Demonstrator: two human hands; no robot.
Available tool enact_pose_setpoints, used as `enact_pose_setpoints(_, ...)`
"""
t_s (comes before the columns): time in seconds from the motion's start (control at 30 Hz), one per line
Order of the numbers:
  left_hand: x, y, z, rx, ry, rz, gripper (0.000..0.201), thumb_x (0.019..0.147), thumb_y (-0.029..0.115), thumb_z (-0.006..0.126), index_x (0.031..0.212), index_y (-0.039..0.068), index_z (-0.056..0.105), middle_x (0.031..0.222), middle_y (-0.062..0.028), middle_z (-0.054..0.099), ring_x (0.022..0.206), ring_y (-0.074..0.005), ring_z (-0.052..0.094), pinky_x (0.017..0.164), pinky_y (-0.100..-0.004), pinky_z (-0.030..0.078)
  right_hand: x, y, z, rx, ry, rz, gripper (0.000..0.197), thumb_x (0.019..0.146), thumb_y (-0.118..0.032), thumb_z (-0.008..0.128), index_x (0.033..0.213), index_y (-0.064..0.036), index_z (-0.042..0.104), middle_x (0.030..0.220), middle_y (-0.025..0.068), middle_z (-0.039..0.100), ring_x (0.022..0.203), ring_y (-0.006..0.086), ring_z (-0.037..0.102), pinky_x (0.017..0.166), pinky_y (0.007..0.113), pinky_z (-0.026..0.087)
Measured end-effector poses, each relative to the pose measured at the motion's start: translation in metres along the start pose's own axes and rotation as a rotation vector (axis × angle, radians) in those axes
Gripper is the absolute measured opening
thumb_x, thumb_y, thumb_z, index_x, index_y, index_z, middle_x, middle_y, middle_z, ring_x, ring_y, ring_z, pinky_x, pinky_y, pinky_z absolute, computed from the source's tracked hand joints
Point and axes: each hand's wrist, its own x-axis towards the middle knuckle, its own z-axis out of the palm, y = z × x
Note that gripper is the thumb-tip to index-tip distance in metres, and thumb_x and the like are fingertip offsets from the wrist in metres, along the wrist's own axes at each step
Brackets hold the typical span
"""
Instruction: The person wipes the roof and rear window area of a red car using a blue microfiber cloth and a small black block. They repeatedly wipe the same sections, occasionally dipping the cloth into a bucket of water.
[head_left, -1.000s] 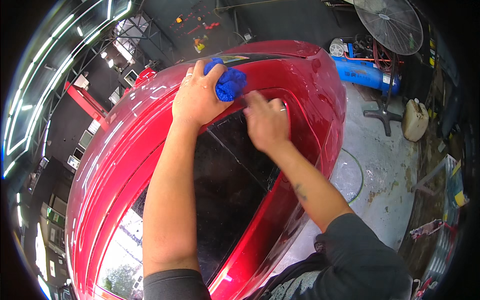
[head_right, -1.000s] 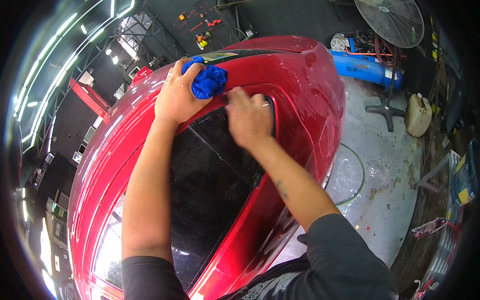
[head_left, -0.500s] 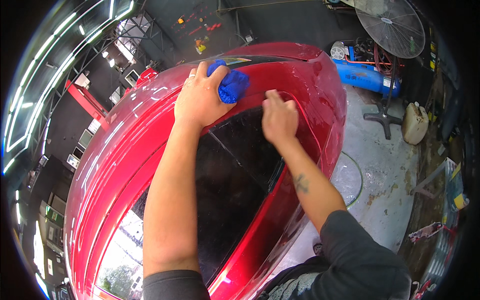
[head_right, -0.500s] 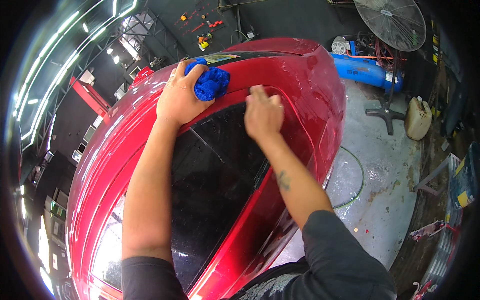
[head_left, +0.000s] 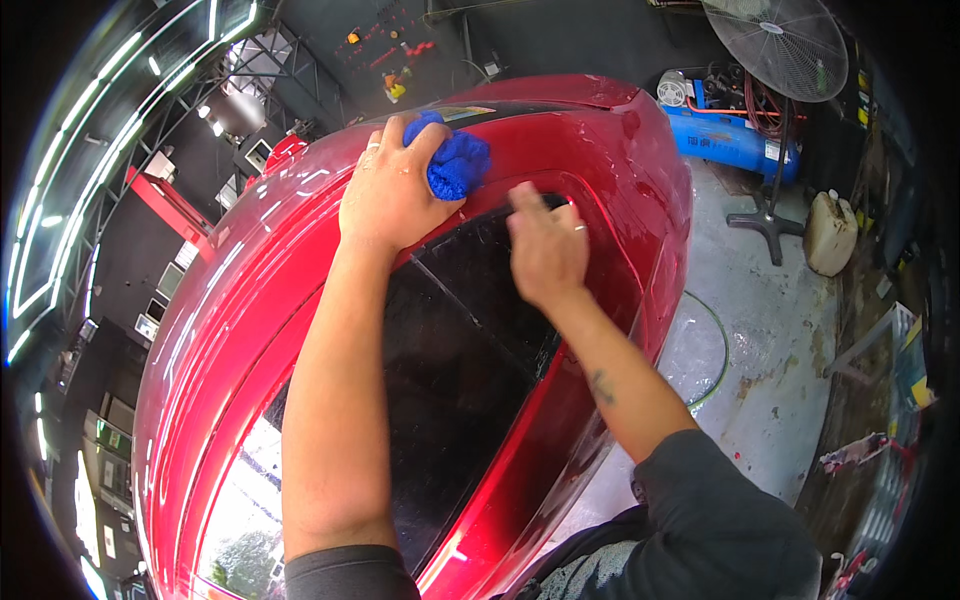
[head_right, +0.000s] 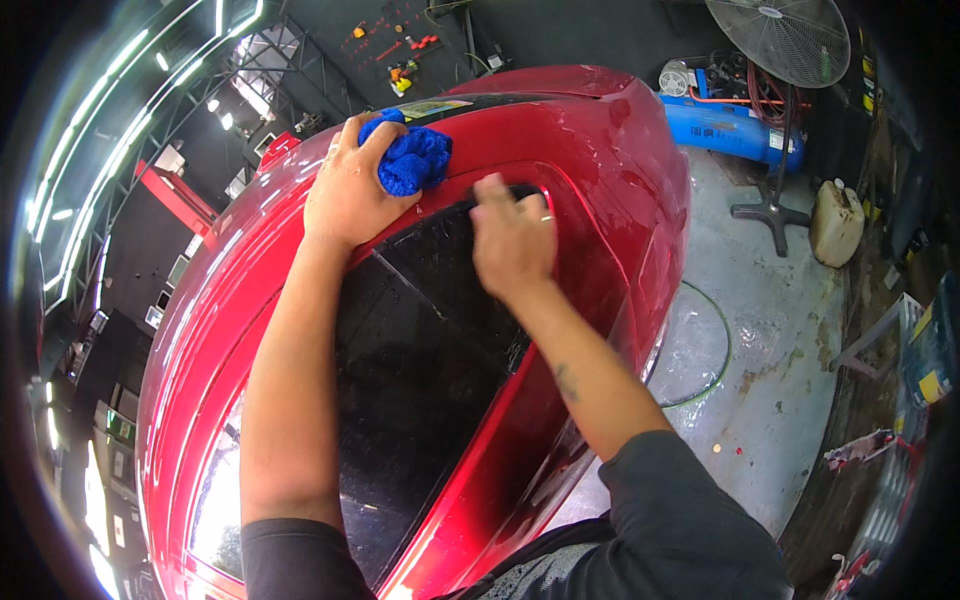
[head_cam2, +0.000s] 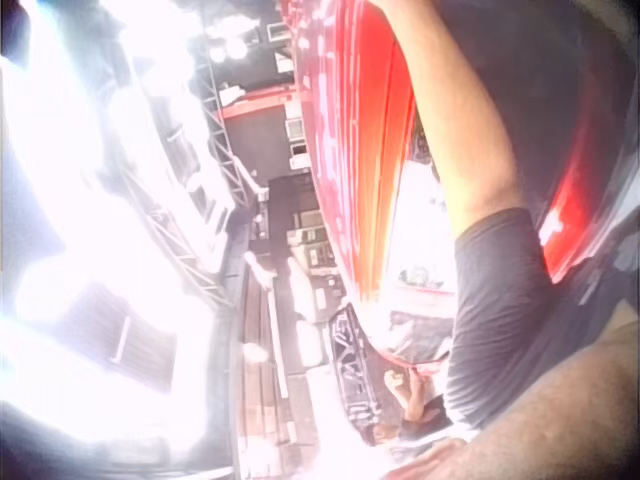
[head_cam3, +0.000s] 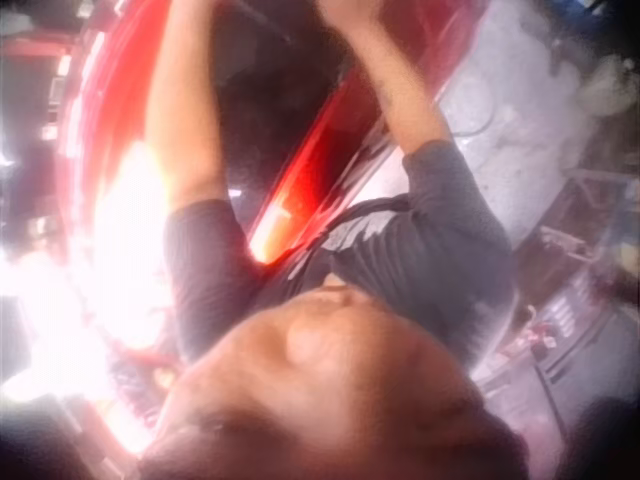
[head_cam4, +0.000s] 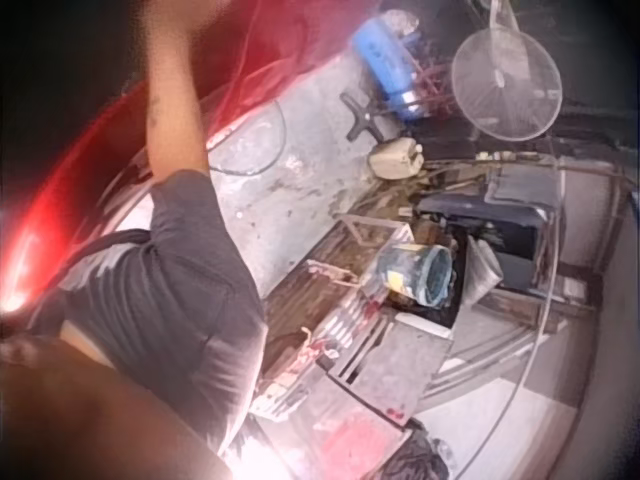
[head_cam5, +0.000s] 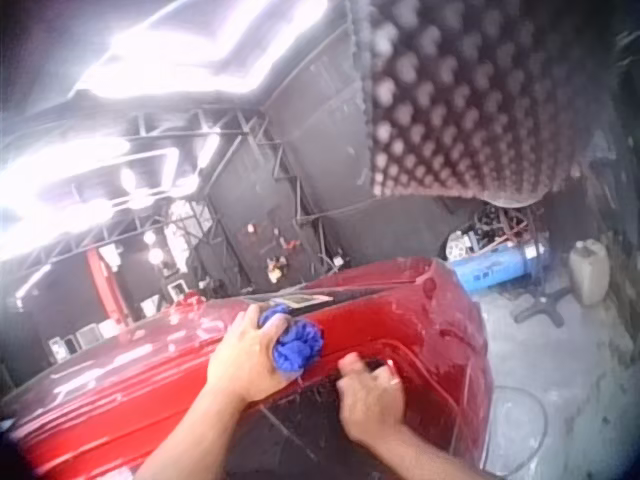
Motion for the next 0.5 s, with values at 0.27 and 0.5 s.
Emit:
enact_pose_setpoints(0.27,0.001,0.001,-0.001,-0.004,0.005,-0.001,0.072,0.075,0.026,0.092,0.142,0.017,0.070,0.150,-0.0200,0.060,0.140,-0.0459,0.062,0.117,-0.0544,0.054,-0.012,-0.015,-0.005,-0.022,0.019,-0.002,0.043,0.115,-0.031,0.054,0.148,-0.0119,0.074,0.157,0.0071,0.070,0.108,0.0340,0.065,0.098,0.047,0.053)
enact_pose_setpoints(0.5,0.007,0.006,-0.005,0.005,-0.010,-0.013,0.073,0.074,0.026,0.093,0.143,0.017,0.069,0.151,-0.0211,0.060,0.140,-0.0470,0.061,0.117,-0.0545,0.054,0.002,0.014,0.005,-0.106,-0.009,0.079,0.046,0.114,-0.035,0.055,0.152,-0.0132,0.070,0.161,0.0072,0.067,0.114,0.0371,0.065,0.102,0.054,0.053)
